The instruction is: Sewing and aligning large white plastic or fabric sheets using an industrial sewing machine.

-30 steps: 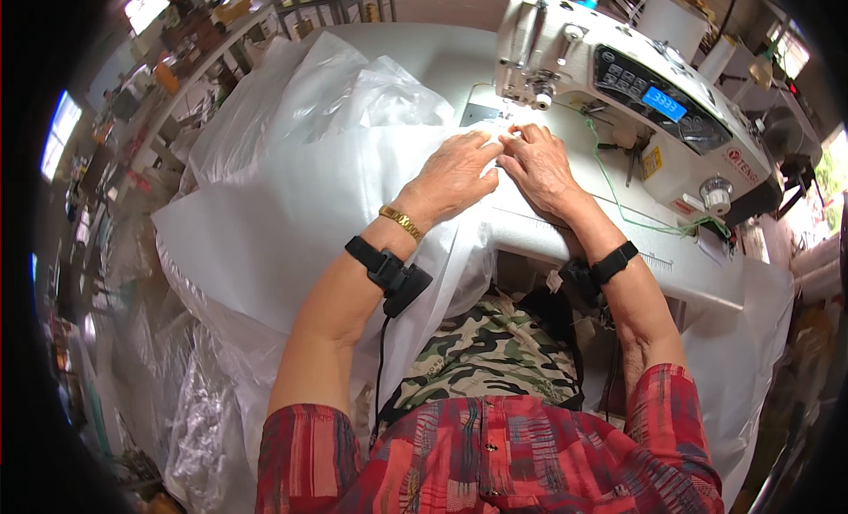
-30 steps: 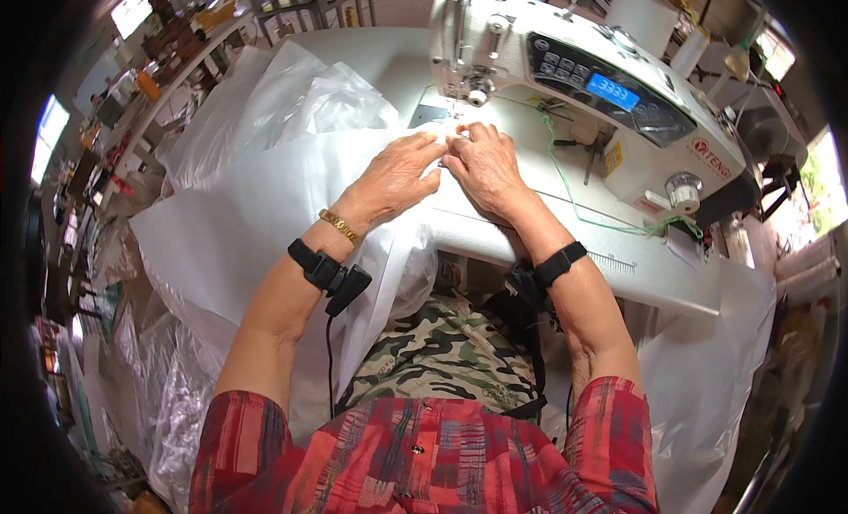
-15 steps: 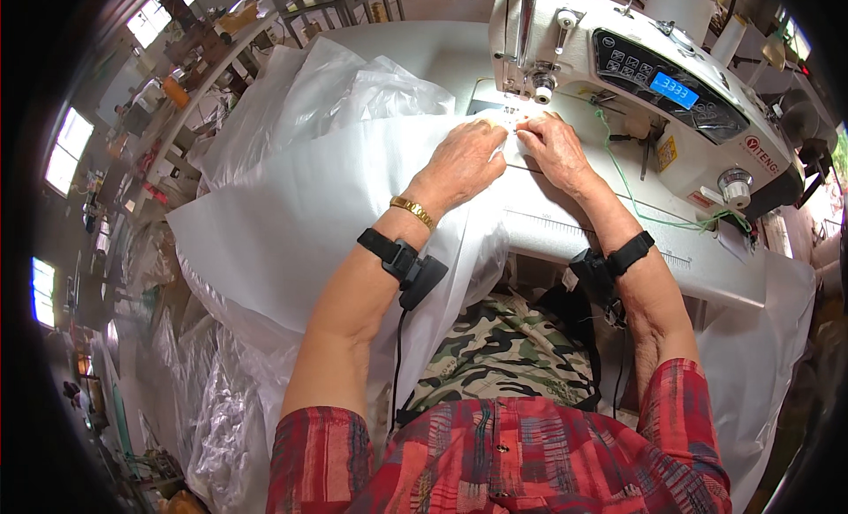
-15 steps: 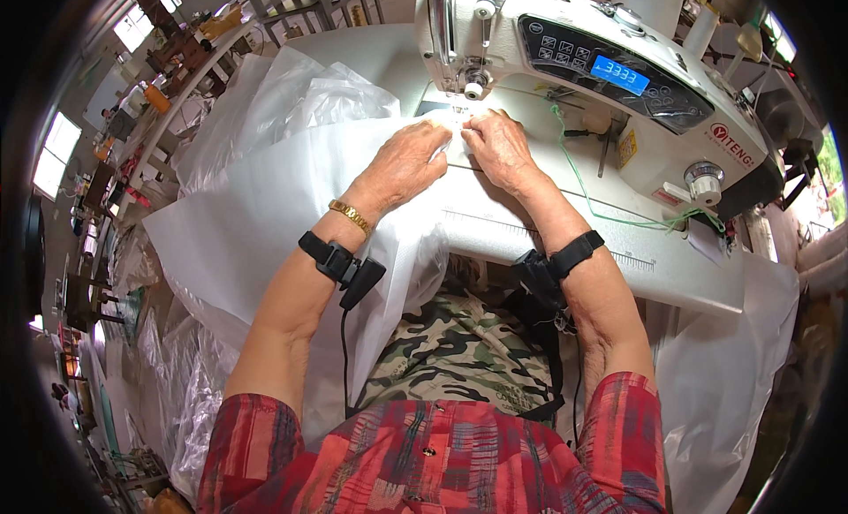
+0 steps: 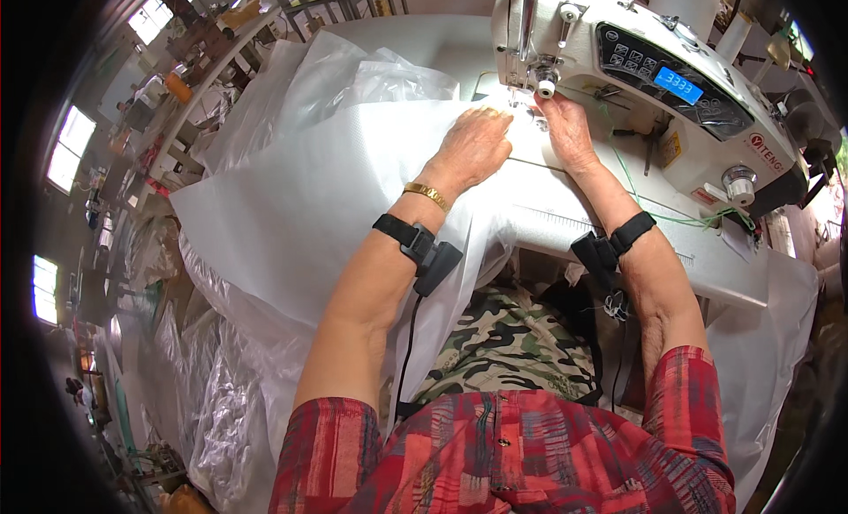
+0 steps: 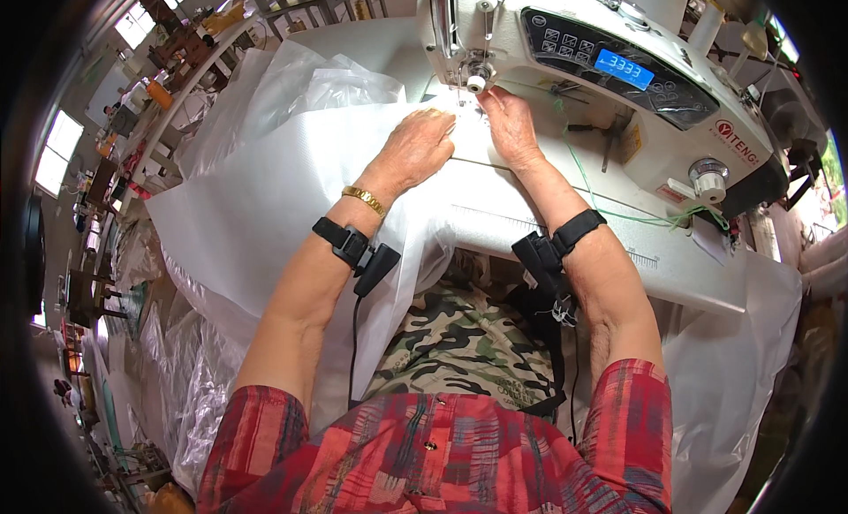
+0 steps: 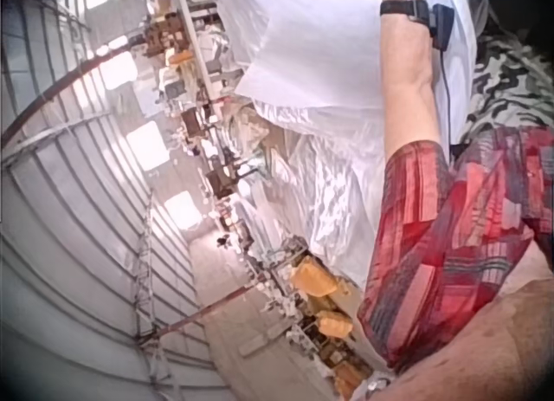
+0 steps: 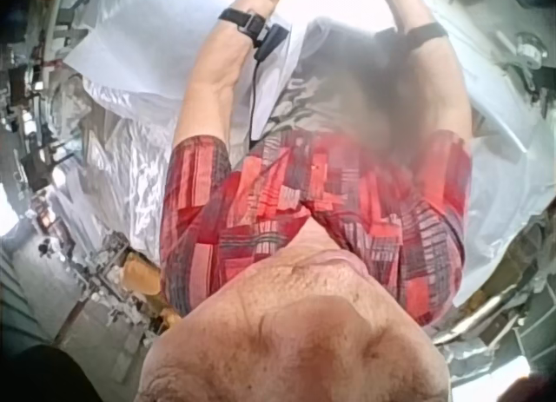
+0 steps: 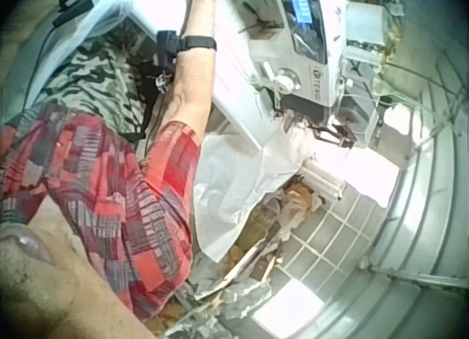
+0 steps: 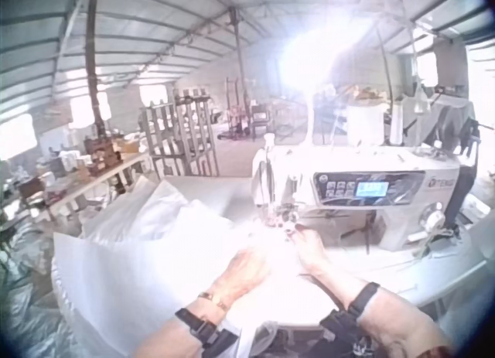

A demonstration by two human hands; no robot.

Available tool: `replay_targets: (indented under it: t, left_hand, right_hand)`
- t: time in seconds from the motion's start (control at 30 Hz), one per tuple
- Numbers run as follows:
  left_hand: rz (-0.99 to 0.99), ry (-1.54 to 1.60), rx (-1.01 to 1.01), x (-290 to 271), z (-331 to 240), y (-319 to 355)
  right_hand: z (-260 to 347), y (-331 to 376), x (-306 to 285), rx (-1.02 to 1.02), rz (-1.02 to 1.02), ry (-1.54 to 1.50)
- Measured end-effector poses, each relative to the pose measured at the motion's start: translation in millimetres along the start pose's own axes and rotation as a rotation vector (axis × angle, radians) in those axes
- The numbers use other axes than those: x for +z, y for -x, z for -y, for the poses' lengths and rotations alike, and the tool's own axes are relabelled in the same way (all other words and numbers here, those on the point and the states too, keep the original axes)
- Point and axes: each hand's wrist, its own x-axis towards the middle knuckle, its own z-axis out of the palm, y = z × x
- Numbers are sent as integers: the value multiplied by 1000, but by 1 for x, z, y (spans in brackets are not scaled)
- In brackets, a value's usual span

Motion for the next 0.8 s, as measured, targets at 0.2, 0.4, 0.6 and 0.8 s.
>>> replay_targets:
  t: [0.2,0.4,0.6,0.8]
  left_hand:
    - [-20,3,-20,-4,-6,6]
    - [29,7,-39,-10,-18,19]
    - [51,-7,-22,-10,-14,15]
    - [57,-65,-49,-4,-11,9]
  right_hand:
    - [-1,-1,1,63,-7,-118]
    - [-4,-2,-4,22,-4,-58]
    - [-1,0,1,3,-2,-113]
    - [2,3,-3,34,24,-65]
